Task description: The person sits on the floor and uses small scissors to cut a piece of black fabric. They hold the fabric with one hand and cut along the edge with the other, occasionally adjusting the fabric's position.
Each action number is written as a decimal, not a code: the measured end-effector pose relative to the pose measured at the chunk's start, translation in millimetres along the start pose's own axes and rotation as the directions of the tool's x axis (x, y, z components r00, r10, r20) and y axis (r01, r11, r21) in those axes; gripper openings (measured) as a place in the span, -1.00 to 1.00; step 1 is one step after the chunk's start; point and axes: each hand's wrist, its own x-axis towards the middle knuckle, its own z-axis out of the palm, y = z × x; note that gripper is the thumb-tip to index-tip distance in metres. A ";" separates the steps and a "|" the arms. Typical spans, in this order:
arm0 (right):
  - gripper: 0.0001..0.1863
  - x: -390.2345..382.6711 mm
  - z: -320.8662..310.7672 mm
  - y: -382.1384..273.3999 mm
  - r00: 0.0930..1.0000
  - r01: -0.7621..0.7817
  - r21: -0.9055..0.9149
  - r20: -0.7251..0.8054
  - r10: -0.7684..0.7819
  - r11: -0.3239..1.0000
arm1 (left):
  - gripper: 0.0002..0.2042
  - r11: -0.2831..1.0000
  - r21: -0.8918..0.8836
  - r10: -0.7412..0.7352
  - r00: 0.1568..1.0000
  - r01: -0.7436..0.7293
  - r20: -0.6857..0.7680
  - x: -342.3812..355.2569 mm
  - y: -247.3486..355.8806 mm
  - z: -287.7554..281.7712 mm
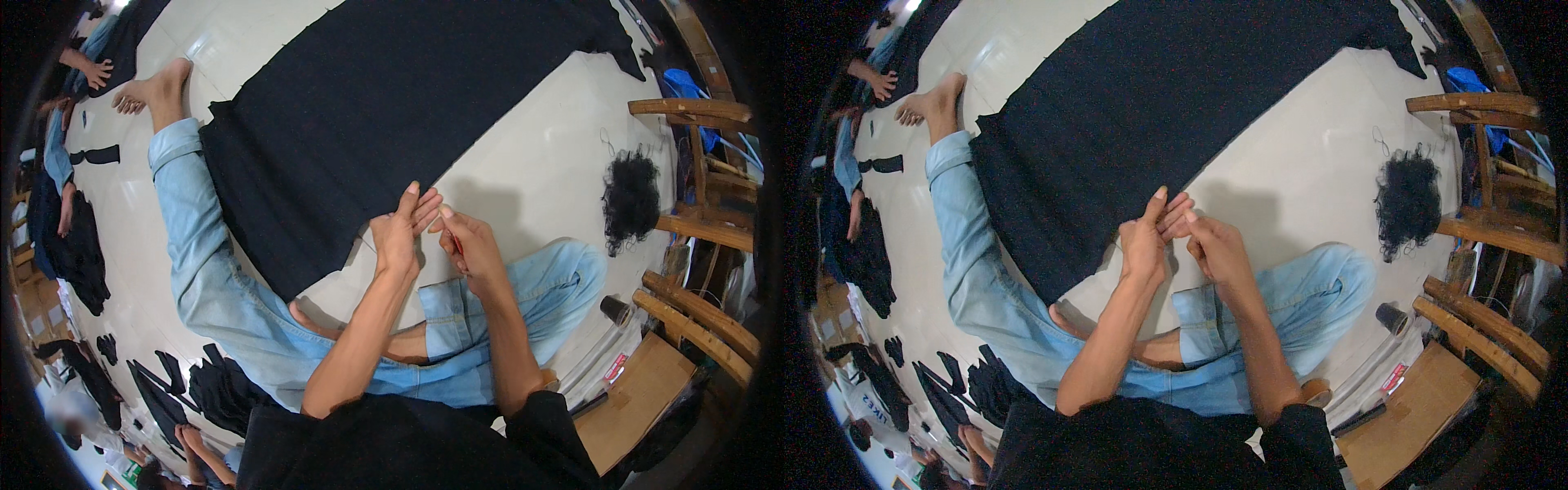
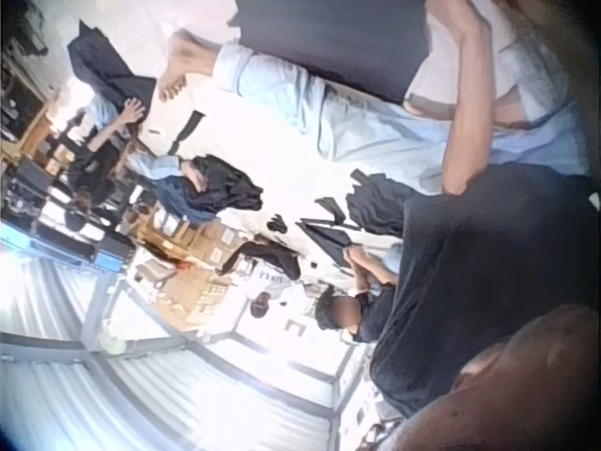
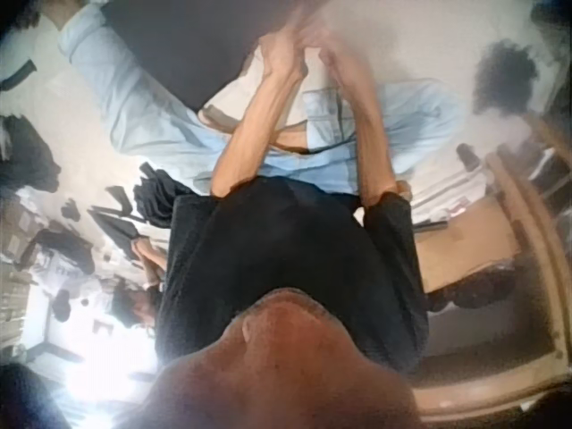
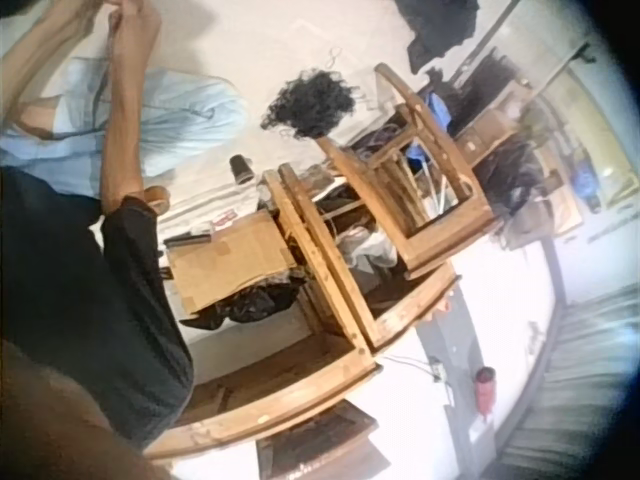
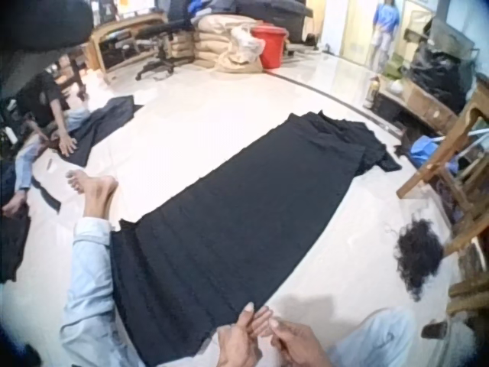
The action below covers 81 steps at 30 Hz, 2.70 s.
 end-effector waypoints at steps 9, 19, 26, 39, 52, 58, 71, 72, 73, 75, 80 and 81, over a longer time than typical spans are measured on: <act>-0.57 13.0 13.7 7.3 0.994 -0.028 -0.014 0.101 0.029 1.000 | -0.60 1.000 -0.017 0.018 0.999 -0.018 -0.033 -20.4 5.3 -27.9; -0.57 15.4 18.7 3.9 0.992 0.023 -0.090 0.125 -0.011 0.996 | -0.62 0.999 -0.036 0.008 0.999 -0.010 -0.050 -18.6 2.0 -34.3; -0.56 17.6 20.2 5.2 0.994 0.023 -0.096 0.106 -0.013 0.995 | -0.63 0.999 -0.044 0.009 0.999 -0.011 -0.046 -17.5 1.1 -36.1; -0.57 8.7 10.8 18.7 0.997 0.050 -0.173 0.062 -0.040 0.984 | -0.57 0.995 -0.091 0.053 0.997 -0.049 0.048 -16.1 0.1 -33.4; -0.59 -6.2 -3.1 6.8 0.999 0.042 0.032 -0.017 -0.041 0.999 | -0.56 0.998 -0.014 0.055 0.998 -0.055 0.008 4.7 -5.3 6.9; -0.59 10.2 6.3 5.6 0.998 0.009 0.032 0.062 -0.011 0.999 | -0.61 0.999 -0.011 0.045 0.998 -0.046 -0.037 -11.4 -5.4 -16.1; -0.55 15.8 11.0 9.5 0.995 -0.009 -0.042 0.101 0.014 0.999 | -0.62 0.999 -0.030 0.024 0.999 -0.024 -0.029 -20.6 -2.3 -28.1; -0.55 16.0 11.6 9.2 0.995 -0.012 -0.051 0.096 0.017 0.999 | -0.62 0.999 -0.028 0.020 0.999 -0.021 -0.034 -20.8 -1.9 -27.9; -0.55 16.1 12.2 9.0 0.995 -0.009 -0.053 0.096 0.014 0.999 | -0.62 0.999 -0.026 0.020 0.999 -0.021 -0.037 -20.8 -1.8 -27.9; -0.56 16.4 13.1 8.7 0.995 -0.003 -0.055 0.094 0.008 0.998 | -0.63 1.000 -0.022 0.019 0.999 -0.020 -0.041 -20.8 -1.6 -27.7; -0.56 19.6 12.4 12.7 0.995 0.030 -0.059 0.098 -0.024 0.998 | -0.65 0.999 -0.022 0.034 0.998 -0.035 -0.048 -20.3 -2.6 -27.4; -0.56 20.4 11.9 14.1 0.995 0.038 -0.061 0.100 -0.031 0.997 | -0.65 0.999 -0.026 0.041 0.998 -0.042 -0.046 -19.9 -3.2 -27.6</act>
